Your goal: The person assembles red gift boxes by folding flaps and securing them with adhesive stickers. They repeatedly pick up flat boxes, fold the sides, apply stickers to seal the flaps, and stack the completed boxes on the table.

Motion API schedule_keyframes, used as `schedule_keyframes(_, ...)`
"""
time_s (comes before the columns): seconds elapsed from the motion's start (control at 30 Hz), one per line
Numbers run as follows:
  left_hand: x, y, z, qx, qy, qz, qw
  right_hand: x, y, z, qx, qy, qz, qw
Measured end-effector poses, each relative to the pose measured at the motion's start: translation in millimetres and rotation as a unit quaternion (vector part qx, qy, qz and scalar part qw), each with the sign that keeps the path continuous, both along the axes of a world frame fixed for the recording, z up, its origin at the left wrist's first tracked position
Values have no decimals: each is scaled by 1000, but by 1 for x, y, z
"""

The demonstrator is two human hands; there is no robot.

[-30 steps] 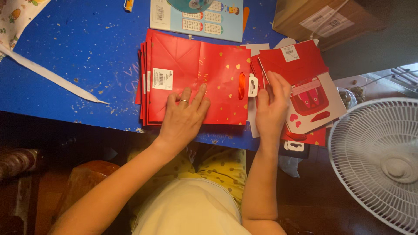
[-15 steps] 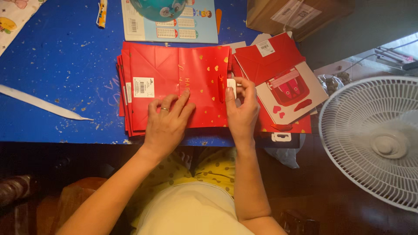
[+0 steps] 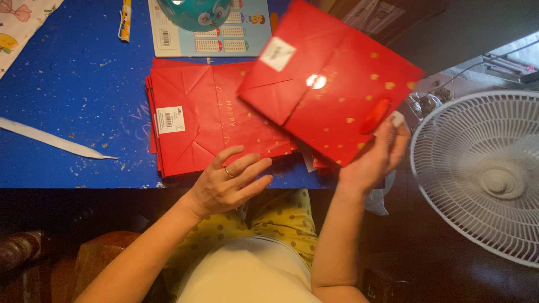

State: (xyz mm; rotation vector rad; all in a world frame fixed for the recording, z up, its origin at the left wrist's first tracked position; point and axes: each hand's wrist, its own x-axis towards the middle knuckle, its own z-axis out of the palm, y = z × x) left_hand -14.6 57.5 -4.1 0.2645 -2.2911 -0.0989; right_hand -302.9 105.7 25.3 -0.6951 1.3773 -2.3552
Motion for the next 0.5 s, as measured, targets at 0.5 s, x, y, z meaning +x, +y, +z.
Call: schedule_keyframes(0.5, 3, -21, 11, 124, 9, 125, 984, -10, 16, 7, 174, 470, -192, 844)
